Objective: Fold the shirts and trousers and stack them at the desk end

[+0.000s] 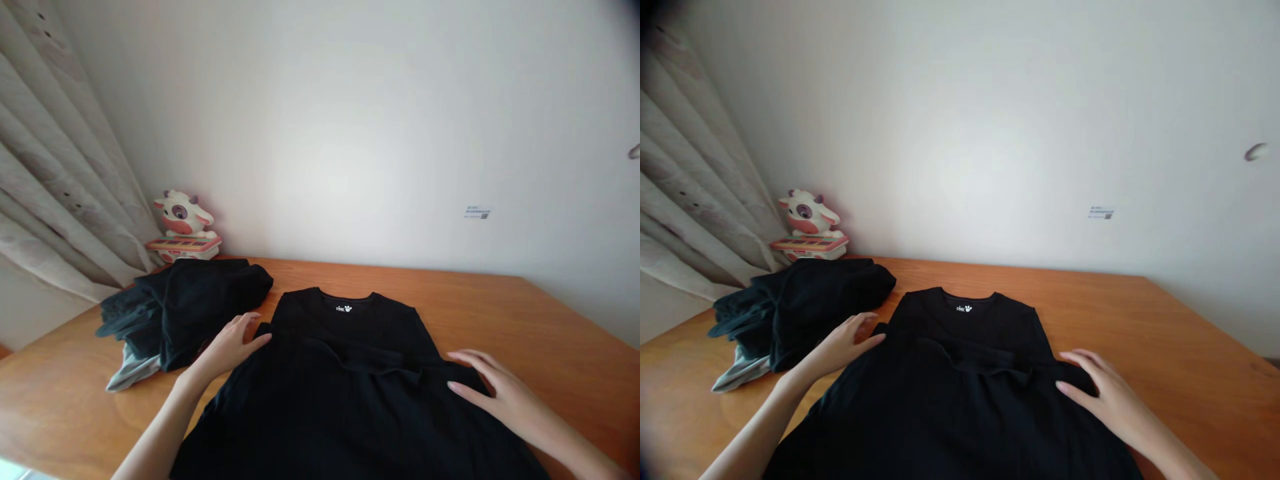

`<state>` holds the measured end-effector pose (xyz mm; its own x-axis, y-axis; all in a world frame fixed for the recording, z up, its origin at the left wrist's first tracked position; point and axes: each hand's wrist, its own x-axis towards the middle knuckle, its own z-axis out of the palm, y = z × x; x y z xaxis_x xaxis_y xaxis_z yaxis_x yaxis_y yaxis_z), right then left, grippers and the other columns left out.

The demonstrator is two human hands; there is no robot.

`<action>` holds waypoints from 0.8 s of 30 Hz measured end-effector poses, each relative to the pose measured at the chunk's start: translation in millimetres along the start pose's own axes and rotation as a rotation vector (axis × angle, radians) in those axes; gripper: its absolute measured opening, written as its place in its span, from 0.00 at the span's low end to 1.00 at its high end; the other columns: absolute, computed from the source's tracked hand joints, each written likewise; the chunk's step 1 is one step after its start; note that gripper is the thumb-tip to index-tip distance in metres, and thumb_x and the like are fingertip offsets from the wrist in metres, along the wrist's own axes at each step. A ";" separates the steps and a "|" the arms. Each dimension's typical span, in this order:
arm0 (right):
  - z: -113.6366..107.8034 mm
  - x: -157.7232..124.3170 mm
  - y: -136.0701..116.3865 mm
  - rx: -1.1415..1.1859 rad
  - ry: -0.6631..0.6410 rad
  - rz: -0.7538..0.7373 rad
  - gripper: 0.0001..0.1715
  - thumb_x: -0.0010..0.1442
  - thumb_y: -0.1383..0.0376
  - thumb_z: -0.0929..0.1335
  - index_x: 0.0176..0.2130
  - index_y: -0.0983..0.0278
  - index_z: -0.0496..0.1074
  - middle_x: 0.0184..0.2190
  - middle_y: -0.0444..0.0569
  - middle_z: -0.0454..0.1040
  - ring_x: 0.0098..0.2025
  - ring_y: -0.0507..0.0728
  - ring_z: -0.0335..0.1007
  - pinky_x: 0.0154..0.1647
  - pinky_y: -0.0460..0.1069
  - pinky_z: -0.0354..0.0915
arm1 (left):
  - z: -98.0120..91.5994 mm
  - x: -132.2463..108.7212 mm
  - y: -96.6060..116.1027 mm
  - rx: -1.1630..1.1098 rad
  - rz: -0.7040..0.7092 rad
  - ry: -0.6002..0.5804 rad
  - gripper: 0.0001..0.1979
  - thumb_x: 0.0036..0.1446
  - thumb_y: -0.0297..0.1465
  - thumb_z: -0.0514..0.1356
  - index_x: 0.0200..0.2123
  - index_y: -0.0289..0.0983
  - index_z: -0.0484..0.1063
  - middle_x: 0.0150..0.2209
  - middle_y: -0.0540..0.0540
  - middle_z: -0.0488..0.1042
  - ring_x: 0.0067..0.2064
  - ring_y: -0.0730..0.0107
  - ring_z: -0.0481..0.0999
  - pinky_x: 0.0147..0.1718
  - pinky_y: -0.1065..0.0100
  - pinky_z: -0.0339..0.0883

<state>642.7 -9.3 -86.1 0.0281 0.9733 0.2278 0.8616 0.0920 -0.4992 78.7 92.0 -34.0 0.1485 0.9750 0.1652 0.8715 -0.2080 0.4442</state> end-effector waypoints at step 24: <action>3.8 2.9 8.2 -0.108 0.042 0.335 0.33 0.50 0.31 0.66 0.25 0.57 0.69 0.24 0.49 0.74 0.29 0.62 0.72 0.29 0.54 0.66 | 17.2 19.4 -11.8 -0.305 -0.257 0.036 0.28 0.46 0.58 0.65 0.35 0.39 0.79 0.33 0.44 0.81 0.39 0.50 0.81 0.39 0.60 0.71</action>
<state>647.9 -4.9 -92.7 0.3373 0.9359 0.1017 0.8494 -0.2560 -0.4614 79.3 114.8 -51.1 -0.0775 0.9960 0.0435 0.6988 0.0231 0.7149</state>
